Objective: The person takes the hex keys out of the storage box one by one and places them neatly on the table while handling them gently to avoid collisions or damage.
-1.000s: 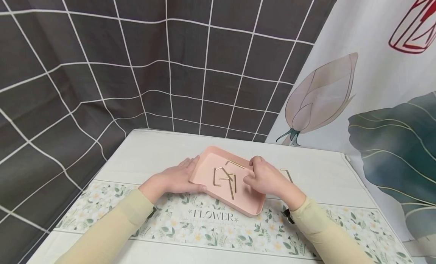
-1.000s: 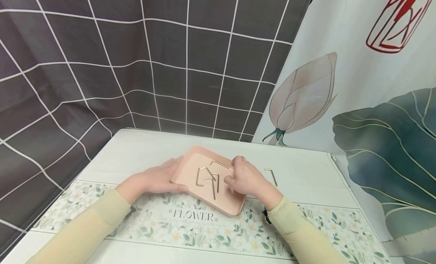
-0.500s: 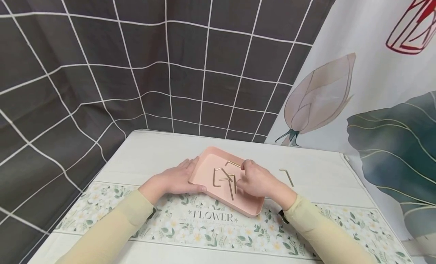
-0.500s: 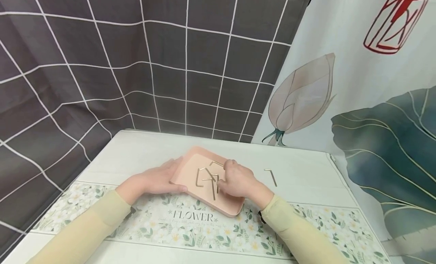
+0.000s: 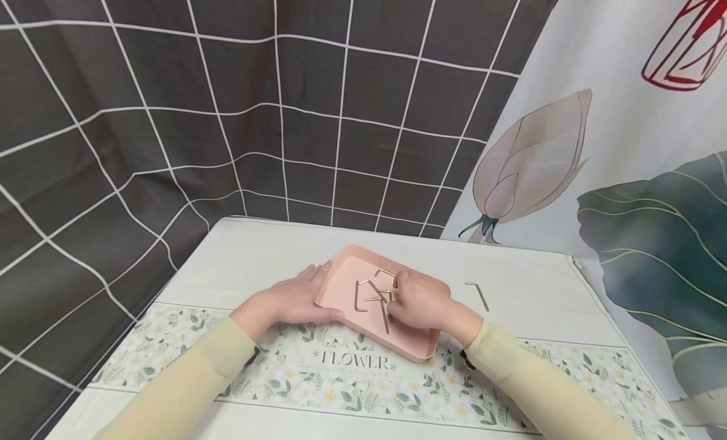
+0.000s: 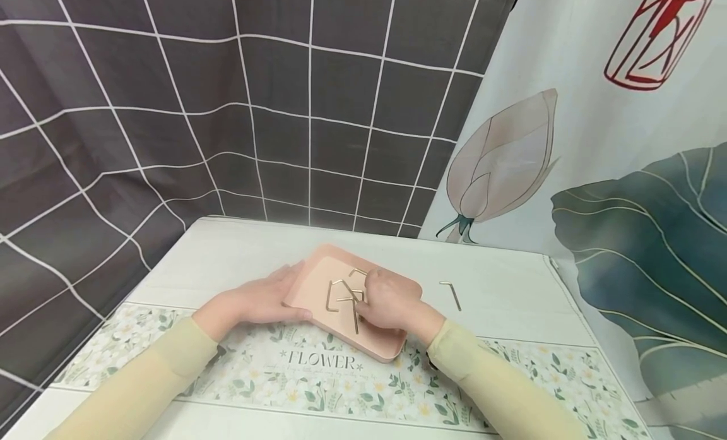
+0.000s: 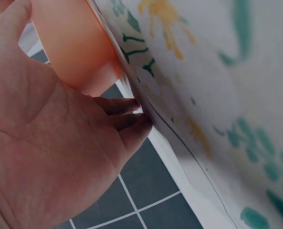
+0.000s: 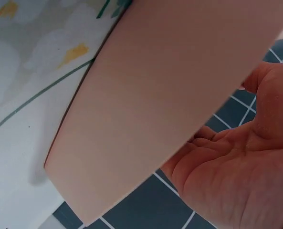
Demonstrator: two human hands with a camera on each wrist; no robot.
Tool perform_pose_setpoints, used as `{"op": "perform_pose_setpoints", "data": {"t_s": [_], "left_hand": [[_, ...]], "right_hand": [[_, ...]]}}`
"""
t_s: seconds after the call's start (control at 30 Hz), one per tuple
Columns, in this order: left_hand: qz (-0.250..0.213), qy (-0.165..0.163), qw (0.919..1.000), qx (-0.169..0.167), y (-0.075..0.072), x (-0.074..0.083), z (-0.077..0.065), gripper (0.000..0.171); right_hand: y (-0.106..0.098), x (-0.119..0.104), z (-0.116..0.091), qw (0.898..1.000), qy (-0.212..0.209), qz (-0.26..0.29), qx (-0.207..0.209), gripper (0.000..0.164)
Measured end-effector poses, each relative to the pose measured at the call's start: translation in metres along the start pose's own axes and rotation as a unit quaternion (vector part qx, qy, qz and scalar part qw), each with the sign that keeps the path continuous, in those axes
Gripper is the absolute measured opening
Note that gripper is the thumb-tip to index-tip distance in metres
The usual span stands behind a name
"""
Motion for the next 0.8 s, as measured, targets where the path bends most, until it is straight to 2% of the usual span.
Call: {"op": "perform_pose_setpoints", "data": {"t_s": [0.17,0.37,0.8], "left_hand": [[-0.002,-0.001,1.0,0.001,0.0,-0.001,0.0,0.131],[0.001,-0.001,1.0,0.001,0.001,-0.002,0.001,0.134],[0.003,-0.009,1.0,-0.003,0.001,-0.002,0.0,0.133]], "right_hand": [[0.005,-0.004,0.005,1.0,-0.018,-0.003,-0.009,0.032],[0.013,-0.005,0.009,0.999,-0.012,0.002,-0.038,0.027],[0.024,-0.002,0.012,0.996,0.023,0.013,-0.085,0.039]]}}
Point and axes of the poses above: each hand's wrist, its own z-axis towards the middle knuckle, its own y-axis out of the palm, x = y × z, the point moved 6 cm from there along z, towards the middle knuckle, and after that the axes turned 5 degrees about -y, right-handed, at the moved point
